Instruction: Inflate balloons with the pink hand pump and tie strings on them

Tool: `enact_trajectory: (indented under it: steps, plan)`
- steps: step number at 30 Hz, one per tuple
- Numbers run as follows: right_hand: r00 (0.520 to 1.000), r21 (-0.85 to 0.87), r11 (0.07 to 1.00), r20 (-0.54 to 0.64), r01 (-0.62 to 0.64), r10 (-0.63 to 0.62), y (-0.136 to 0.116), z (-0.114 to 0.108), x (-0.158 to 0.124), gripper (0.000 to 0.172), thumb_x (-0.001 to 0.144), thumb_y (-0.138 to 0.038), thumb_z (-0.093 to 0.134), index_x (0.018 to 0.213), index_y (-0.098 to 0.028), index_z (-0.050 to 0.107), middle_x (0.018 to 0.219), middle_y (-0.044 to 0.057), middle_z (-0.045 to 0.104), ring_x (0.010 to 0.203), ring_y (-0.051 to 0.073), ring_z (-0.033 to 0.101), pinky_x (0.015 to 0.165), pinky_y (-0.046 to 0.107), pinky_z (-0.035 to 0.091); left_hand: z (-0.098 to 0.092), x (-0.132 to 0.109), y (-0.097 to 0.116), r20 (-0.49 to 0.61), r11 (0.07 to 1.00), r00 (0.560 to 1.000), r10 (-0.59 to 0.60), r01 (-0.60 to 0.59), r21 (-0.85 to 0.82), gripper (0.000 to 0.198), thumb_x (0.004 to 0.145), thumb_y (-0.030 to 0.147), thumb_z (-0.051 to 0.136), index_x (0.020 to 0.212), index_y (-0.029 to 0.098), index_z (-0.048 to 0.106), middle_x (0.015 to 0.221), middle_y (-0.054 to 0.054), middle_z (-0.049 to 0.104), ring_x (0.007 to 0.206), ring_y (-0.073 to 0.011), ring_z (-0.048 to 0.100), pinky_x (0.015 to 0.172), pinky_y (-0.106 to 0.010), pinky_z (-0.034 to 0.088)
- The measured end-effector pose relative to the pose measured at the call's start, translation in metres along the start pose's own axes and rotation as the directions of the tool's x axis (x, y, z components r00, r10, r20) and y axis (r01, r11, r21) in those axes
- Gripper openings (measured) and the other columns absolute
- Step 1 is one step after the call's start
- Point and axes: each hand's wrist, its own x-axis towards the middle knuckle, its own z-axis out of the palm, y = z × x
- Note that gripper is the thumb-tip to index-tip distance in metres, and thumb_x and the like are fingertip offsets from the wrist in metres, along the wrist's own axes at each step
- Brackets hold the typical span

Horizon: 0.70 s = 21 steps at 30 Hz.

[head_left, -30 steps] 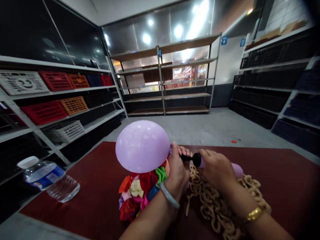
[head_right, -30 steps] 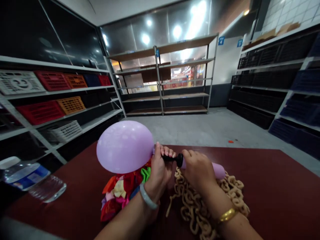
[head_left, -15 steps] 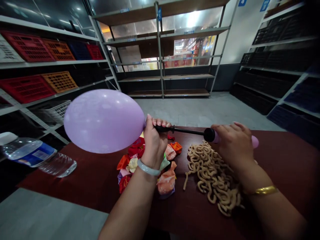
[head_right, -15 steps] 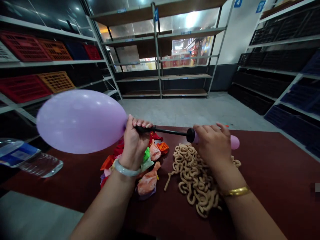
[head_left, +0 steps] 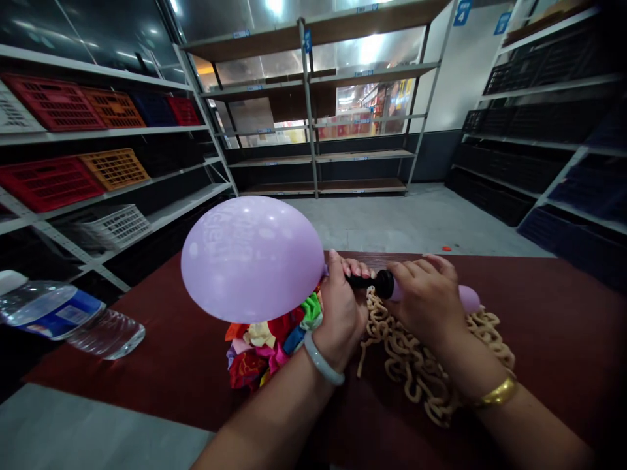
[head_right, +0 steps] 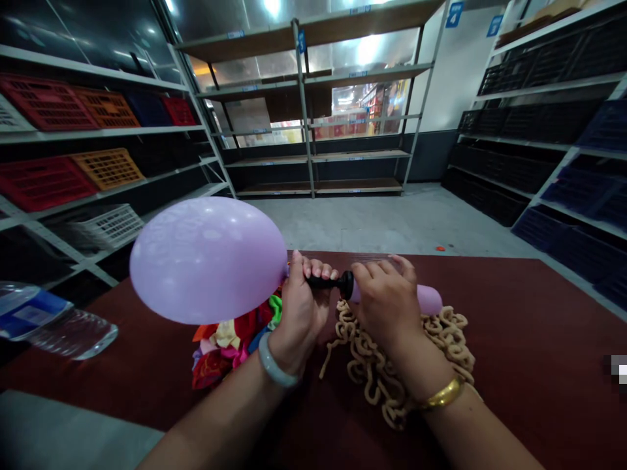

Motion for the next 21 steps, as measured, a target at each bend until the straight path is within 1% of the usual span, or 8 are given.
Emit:
enact_trajectory:
  steps: [2,4,7,10,13,16,19,21]
  plan:
    - [1.000,0.027,1.000,0.001,0.006,-0.006,0.000,0.002,0.001,0.034,0.076,-0.038,0.065,0.104,-0.019,0.063,0.091,0.006,0.069,0.092,0.026,0.061,0.104,0.048,0.025,0.002,-0.001,0.002,0.001,1.000,1.000,0.019,-0.019,0.018,0.042,0.095,0.043,0.051,0.062,0.017,0.046,0.058,0.003,0.041,0.055,-0.0103,0.045,0.061,-0.028,0.043]
    - [1.000,0.048,0.999,-0.003,0.009,-0.009,0.005,0.003,0.002,0.035,0.076,-0.039,0.066,0.105,-0.020,0.063,0.091,0.005,0.070,0.093,0.026,0.061,0.106,0.048,0.025,0.004,0.002,0.010,0.018,0.998,0.999,0.045,-0.046,0.032,0.042,0.095,0.042,0.052,0.062,0.018,0.045,0.056,0.003,0.041,0.053,-0.0099,0.044,0.058,-0.027,0.041]
    - [1.000,0.072,0.997,-0.027,0.018,-0.016,0.020,0.006,0.003,0.034,0.076,-0.039,0.066,0.105,-0.021,0.063,0.094,0.005,0.071,0.094,0.025,0.062,0.108,0.047,0.024,0.005,0.011,0.033,0.036,0.995,0.995,0.091,-0.093,0.040,0.043,0.092,0.043,0.056,0.060,0.018,0.041,0.055,0.004,0.040,0.051,-0.0098,0.044,0.055,-0.027,0.040]
    - [0.998,0.056,0.998,-0.059,0.025,-0.021,0.037,0.006,0.004,0.033,0.077,-0.032,0.063,0.107,-0.020,0.063,0.097,0.006,0.072,0.095,0.024,0.062,0.107,0.045,0.027,0.005,0.020,0.059,0.062,0.985,0.984,0.165,-0.167,0.040,0.045,0.090,0.044,0.060,0.060,0.018,0.038,0.053,0.005,0.039,0.049,-0.0094,0.044,0.054,-0.026,0.039]
    - [0.996,0.019,0.999,-0.081,0.031,-0.029,0.048,0.005,0.002,0.033,0.077,-0.029,0.061,0.108,-0.019,0.062,0.099,0.006,0.072,0.095,0.025,0.062,0.106,0.046,0.029,0.002,0.026,0.075,0.087,0.977,0.973,0.212,-0.214,0.015,0.046,0.089,0.045,0.061,0.060,0.019,0.037,0.053,0.005,0.038,0.048,-0.0089,0.043,0.053,-0.025,0.037]
    - [0.996,-0.029,0.999,-0.089,0.014,-0.016,0.047,0.002,0.001,0.034,0.077,-0.034,0.063,0.107,-0.018,0.062,0.096,0.008,0.071,0.094,0.027,0.061,0.104,0.047,0.031,0.000,0.027,0.072,0.070,0.981,0.978,0.195,-0.194,-0.025,0.046,0.090,0.046,0.059,0.061,0.018,0.037,0.053,0.006,0.037,0.048,-0.0083,0.041,0.053,-0.024,0.036]
    - [0.997,-0.060,0.998,-0.076,0.002,-0.007,0.039,-0.001,0.001,0.034,0.076,-0.037,0.065,0.104,-0.017,0.062,0.093,0.009,0.070,0.095,0.029,0.060,0.104,0.048,0.030,-0.002,0.024,0.054,0.049,0.986,0.987,0.151,-0.147,-0.072,0.046,0.091,0.044,0.058,0.060,0.018,0.037,0.053,0.005,0.037,0.048,-0.0083,0.040,0.053,-0.024,0.035]
    - [0.998,-0.055,0.998,-0.069,0.001,-0.005,0.030,-0.003,0.001,0.033,0.075,-0.036,0.065,0.103,-0.018,0.063,0.092,0.008,0.069,0.095,0.029,0.060,0.105,0.049,0.029,-0.001,0.020,0.040,0.064,0.992,0.993,0.101,-0.095,-0.080,0.045,0.092,0.044,0.056,0.060,0.018,0.038,0.053,0.005,0.037,0.050,-0.0090,0.041,0.054,-0.025,0.036]
